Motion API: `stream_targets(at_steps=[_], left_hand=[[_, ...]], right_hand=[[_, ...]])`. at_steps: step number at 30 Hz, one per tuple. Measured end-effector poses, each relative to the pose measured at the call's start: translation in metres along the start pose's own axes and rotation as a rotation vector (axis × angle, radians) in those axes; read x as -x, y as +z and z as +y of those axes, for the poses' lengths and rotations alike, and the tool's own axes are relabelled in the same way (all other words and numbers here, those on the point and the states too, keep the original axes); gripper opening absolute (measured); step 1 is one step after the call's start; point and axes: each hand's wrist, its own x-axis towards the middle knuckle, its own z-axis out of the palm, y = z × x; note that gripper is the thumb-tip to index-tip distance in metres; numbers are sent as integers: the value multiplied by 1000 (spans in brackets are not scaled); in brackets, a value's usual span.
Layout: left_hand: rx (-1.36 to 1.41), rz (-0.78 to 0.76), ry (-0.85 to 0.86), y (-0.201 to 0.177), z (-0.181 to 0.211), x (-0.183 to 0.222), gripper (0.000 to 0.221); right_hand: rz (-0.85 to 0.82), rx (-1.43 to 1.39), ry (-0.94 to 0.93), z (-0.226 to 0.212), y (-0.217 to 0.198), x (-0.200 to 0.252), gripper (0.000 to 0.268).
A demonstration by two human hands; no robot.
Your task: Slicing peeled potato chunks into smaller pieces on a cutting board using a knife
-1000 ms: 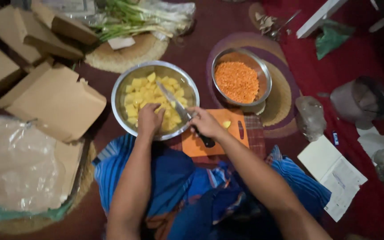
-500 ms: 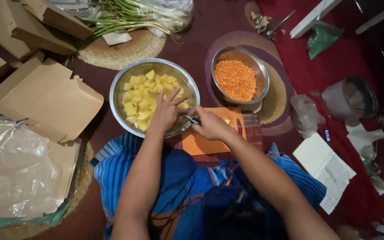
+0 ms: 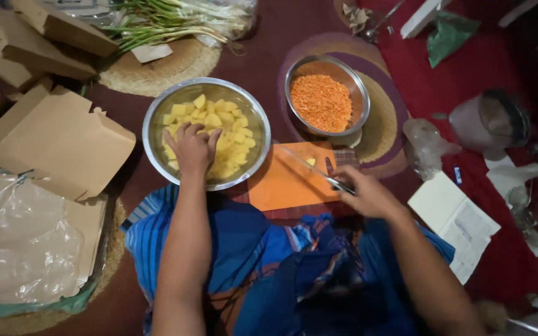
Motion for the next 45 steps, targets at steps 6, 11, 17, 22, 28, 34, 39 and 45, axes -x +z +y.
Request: stream_targets(at_steps=[6, 11, 17, 22, 28, 34, 39, 45], left_hand=[[-11, -196, 133, 5, 36, 26, 29], [-175, -283, 156, 31, 24, 58, 26], [-135, -422, 121, 114, -48, 77, 16], [-122, -495, 21, 19, -8, 31, 19], [-480, -648, 187, -2, -3, -10, 19], [-529, -657, 257, -45, 83, -31, 45], [-169, -608, 338, 16, 174, -12, 26], [121, -890, 396, 38, 294, 43, 26]], right_hand=[[102, -676, 27, 164, 51, 8, 54], [216, -861, -32, 207, 96, 0, 44], [257, -743, -100, 201, 89, 5, 41], [284, -616, -100, 190, 64, 13, 42], [268, -341, 48, 169, 41, 30, 40], [246, -356, 30, 171, 37, 33, 39], [326, -615, -29, 181, 45, 25, 41], [426, -655, -82, 193, 51, 21, 40]])
